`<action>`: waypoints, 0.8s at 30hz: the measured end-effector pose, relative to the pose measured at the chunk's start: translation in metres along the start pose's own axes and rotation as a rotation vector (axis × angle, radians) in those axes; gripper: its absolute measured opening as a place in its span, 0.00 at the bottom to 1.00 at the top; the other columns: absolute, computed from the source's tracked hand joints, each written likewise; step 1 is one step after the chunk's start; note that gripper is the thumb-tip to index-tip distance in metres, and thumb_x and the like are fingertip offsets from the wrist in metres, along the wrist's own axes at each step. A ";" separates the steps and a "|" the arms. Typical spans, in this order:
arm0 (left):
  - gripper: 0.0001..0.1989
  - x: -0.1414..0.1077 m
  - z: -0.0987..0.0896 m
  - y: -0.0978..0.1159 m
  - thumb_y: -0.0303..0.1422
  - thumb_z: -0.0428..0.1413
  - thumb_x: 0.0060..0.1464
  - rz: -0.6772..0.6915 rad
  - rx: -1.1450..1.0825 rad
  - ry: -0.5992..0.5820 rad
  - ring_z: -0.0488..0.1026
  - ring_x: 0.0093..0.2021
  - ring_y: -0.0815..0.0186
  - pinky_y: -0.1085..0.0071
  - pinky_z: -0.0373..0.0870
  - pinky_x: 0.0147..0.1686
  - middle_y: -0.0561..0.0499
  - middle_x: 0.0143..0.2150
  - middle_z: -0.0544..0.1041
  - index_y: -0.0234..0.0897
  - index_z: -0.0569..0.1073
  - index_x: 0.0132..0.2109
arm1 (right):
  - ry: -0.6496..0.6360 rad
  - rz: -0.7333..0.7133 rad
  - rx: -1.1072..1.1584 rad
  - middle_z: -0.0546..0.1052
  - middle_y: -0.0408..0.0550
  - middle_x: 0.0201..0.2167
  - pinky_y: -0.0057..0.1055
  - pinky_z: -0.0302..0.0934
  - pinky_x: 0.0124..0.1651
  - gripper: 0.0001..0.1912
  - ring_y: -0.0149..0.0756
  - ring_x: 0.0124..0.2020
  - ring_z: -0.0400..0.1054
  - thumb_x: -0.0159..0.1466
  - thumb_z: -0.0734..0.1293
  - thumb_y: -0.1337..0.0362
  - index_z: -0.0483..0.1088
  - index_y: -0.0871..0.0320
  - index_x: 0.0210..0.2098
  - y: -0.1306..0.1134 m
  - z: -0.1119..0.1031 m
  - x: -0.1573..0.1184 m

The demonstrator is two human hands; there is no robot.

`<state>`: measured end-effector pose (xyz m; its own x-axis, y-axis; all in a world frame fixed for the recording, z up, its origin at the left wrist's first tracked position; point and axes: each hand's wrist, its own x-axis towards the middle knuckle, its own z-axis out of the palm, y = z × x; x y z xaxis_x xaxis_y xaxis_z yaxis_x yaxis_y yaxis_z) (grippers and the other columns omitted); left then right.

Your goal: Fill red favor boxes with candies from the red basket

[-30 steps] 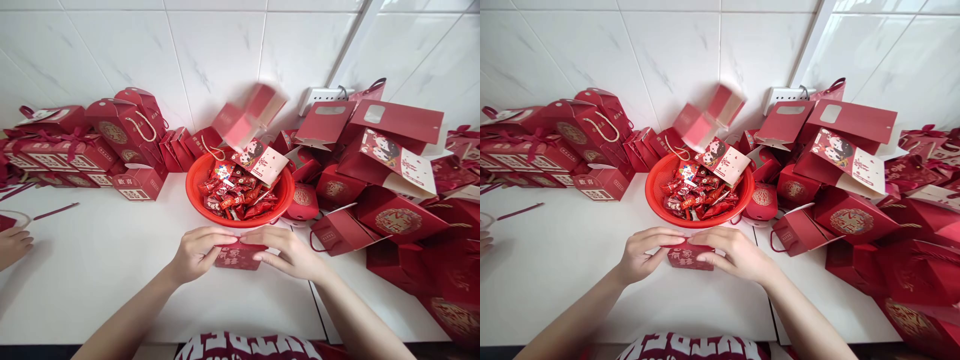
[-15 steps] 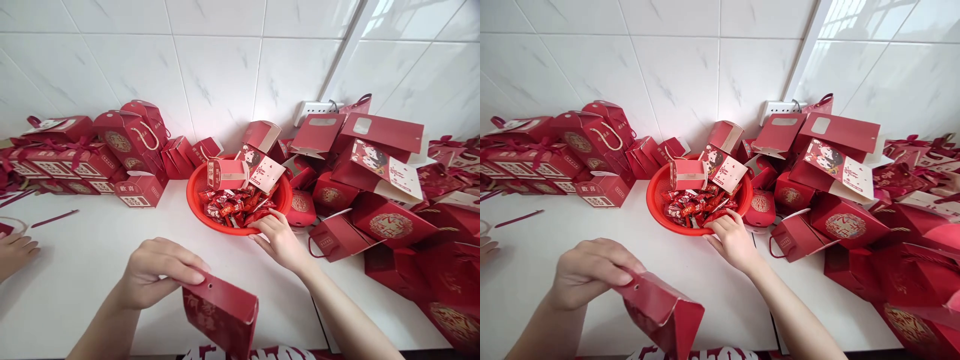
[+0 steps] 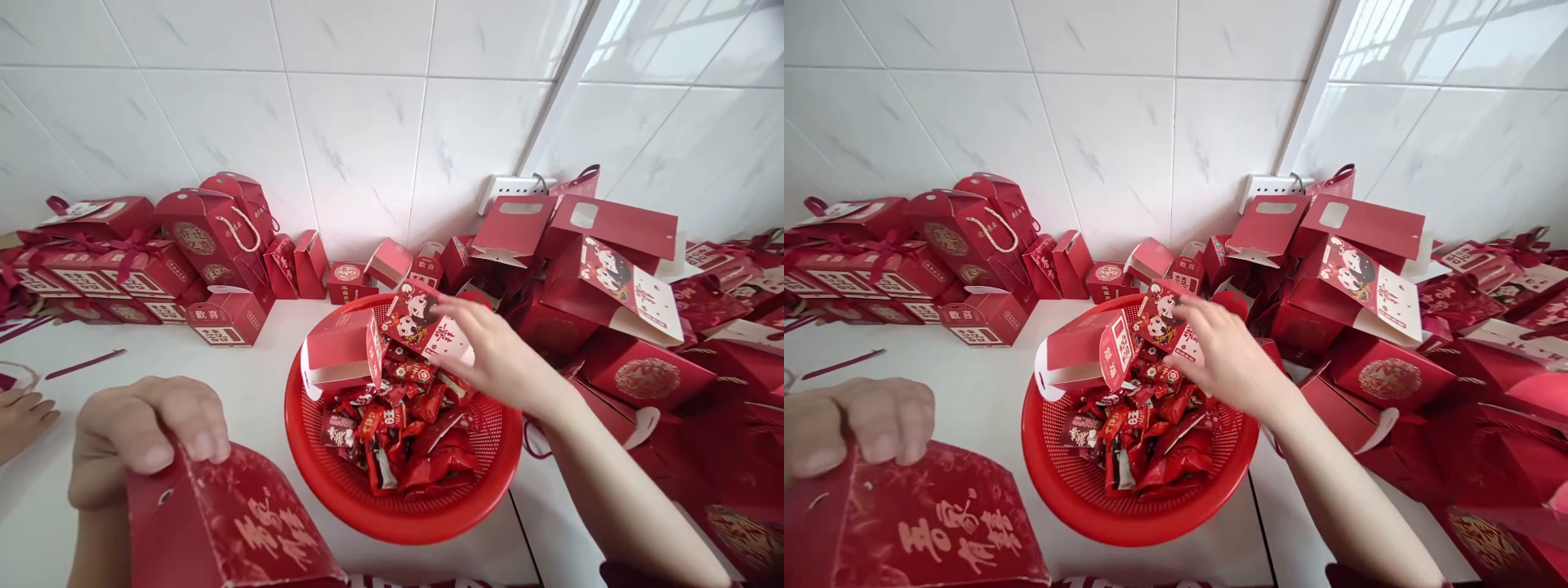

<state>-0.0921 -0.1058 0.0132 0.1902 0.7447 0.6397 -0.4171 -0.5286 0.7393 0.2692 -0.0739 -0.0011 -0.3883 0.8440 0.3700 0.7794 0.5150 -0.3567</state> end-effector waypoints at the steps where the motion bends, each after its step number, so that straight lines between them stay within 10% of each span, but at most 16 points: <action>1: 0.18 0.004 0.005 -0.002 0.53 0.60 0.52 0.001 0.008 0.002 0.81 0.35 0.55 0.62 0.82 0.35 0.45 0.30 0.81 0.44 0.81 0.34 | 0.008 0.104 -0.084 0.67 0.64 0.64 0.55 0.54 0.66 0.34 0.57 0.66 0.59 0.64 0.70 0.53 0.61 0.60 0.65 0.012 0.004 0.012; 7: 0.15 0.009 -0.013 -0.012 0.49 0.61 0.54 0.019 0.105 -0.185 0.79 0.24 0.61 0.70 0.79 0.22 0.48 0.27 0.81 0.44 0.81 0.36 | -0.205 0.358 -0.034 0.80 0.59 0.47 0.43 0.67 0.49 0.33 0.52 0.48 0.75 0.62 0.68 0.61 0.62 0.60 0.65 0.048 0.016 0.045; 14: 0.10 -0.002 -0.046 -0.020 0.39 0.59 0.58 0.032 0.004 -0.402 0.79 0.24 0.65 0.76 0.78 0.21 0.50 0.34 0.83 0.41 0.81 0.42 | 0.126 0.246 0.217 0.81 0.50 0.42 0.39 0.70 0.42 0.17 0.45 0.42 0.75 0.64 0.66 0.58 0.74 0.55 0.50 0.046 -0.028 0.063; 19: 0.09 -0.003 -0.041 -0.019 0.36 0.58 0.60 0.016 -0.008 -0.412 0.81 0.28 0.63 0.75 0.79 0.24 0.48 0.36 0.83 0.38 0.80 0.43 | 0.438 0.201 -0.059 0.64 0.67 0.65 0.62 0.56 0.62 0.31 0.60 0.66 0.58 0.64 0.67 0.59 0.62 0.60 0.64 0.036 -0.030 0.099; 24: 0.09 -0.005 -0.039 -0.018 0.36 0.57 0.61 0.012 -0.004 -0.416 0.81 0.27 0.63 0.75 0.79 0.22 0.48 0.36 0.83 0.39 0.80 0.44 | -0.049 -0.418 0.137 0.68 0.58 0.65 0.51 0.57 0.66 0.32 0.49 0.66 0.61 0.67 0.65 0.48 0.61 0.57 0.65 -0.021 0.011 0.085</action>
<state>-0.1201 -0.0838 -0.0113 0.5279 0.5102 0.6790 -0.4245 -0.5339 0.7313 0.2142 -0.0112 0.0284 -0.6819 0.5634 0.4664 0.4795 0.8259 -0.2965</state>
